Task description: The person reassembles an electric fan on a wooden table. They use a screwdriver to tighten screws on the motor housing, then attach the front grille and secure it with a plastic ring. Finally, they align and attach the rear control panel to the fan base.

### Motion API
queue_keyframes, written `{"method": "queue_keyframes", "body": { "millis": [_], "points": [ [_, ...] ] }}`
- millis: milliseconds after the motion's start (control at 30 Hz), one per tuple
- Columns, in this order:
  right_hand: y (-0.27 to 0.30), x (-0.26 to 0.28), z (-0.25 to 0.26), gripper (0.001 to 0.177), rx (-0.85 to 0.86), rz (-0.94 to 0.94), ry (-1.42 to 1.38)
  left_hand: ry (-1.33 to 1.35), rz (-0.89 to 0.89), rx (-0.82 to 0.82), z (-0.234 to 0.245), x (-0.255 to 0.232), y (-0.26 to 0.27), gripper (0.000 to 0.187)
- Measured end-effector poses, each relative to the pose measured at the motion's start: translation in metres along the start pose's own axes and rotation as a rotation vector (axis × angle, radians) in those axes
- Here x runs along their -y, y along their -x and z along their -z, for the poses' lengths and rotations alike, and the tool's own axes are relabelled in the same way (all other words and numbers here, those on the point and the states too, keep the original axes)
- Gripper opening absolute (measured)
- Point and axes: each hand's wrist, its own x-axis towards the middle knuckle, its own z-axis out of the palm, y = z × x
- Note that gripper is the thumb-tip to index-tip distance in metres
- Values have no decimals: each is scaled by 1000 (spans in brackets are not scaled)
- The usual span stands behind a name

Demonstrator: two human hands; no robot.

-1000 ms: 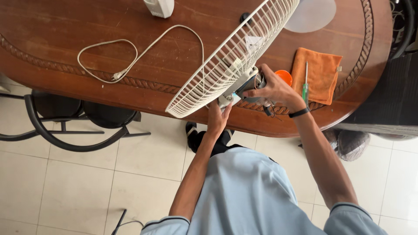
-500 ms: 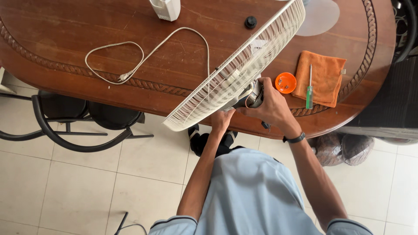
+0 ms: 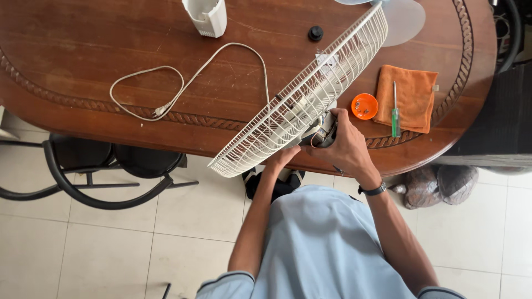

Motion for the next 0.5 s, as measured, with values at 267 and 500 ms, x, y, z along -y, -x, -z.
{"method": "queue_keyframes", "body": {
  "millis": [267, 500],
  "points": [
    [-8, 10, 1, 96, -36, -35, -20, -143, -119, 31, 7, 15, -6, 72],
    [-17, 32, 16, 86, -25, -160, -216, 1, -270, 1, 50, -30, -14, 80]
  ]
}}
